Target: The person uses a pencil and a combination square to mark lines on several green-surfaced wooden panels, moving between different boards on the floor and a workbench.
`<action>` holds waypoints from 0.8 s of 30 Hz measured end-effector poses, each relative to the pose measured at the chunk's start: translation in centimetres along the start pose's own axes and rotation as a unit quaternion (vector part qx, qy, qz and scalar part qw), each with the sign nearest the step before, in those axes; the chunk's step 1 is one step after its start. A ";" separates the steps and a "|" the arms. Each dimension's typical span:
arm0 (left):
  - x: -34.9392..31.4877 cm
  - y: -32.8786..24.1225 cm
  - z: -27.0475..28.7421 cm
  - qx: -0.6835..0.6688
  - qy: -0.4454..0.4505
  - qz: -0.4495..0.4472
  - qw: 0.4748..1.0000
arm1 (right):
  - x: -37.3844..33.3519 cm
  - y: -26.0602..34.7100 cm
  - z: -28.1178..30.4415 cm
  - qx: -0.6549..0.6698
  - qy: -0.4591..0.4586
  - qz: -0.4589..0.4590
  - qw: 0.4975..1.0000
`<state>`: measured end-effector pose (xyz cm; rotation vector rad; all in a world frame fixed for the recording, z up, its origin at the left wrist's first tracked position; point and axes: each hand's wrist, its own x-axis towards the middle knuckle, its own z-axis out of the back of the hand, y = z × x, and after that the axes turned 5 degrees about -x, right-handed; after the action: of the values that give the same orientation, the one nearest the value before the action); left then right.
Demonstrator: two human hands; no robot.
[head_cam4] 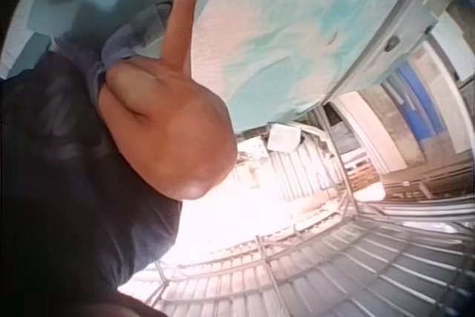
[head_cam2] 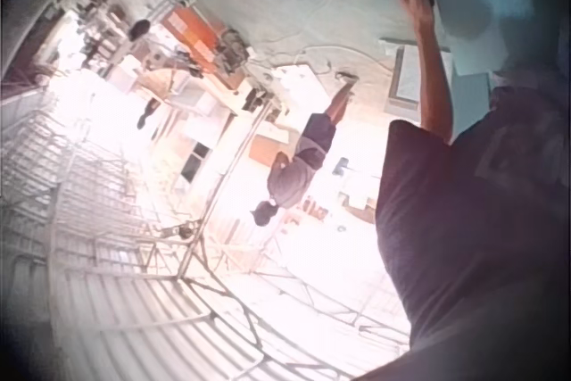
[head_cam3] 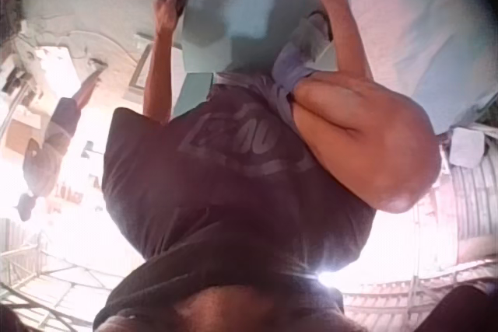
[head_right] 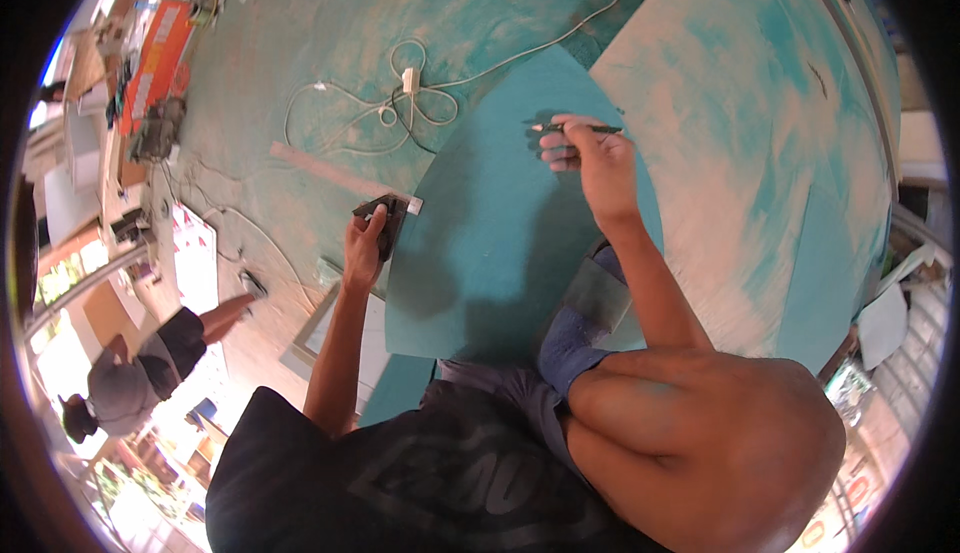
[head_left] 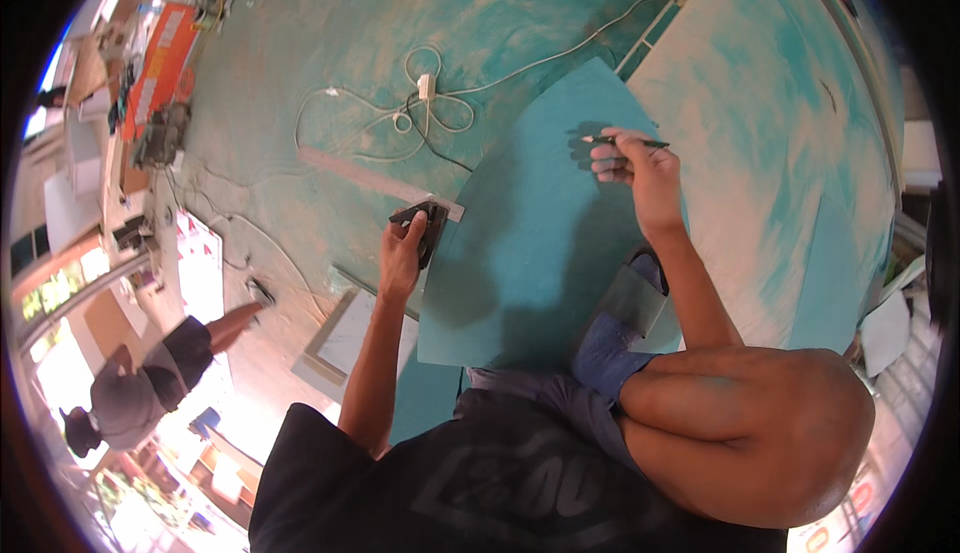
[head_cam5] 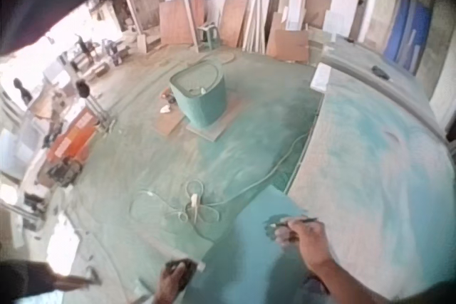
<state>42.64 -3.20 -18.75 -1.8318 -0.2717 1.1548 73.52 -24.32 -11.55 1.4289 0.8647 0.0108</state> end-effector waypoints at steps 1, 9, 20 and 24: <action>0.9 -0.7 -0.8 -0.002 0.011 0.006 1.000 | 0.4 0.4 1.0 0.018 -0.017 0.008 1.000; 12.0 -5.8 -11.3 0.012 0.144 0.041 0.989 | 2.1 1.3 9.2 0.138 -0.153 0.039 0.978; 18.0 -8.5 -23.3 0.167 0.198 0.041 0.965 | -3.4 4.8 16.0 0.194 -0.245 0.116 0.943; 16.5 -7.3 -18.6 0.068 0.172 0.048 0.982 | -13.4 5.1 20.1 0.153 -0.287 0.141 0.935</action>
<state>68.31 -0.19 -20.32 -1.8994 0.0944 0.8771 76.98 -47.01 -2.32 1.7129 0.1764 -0.3232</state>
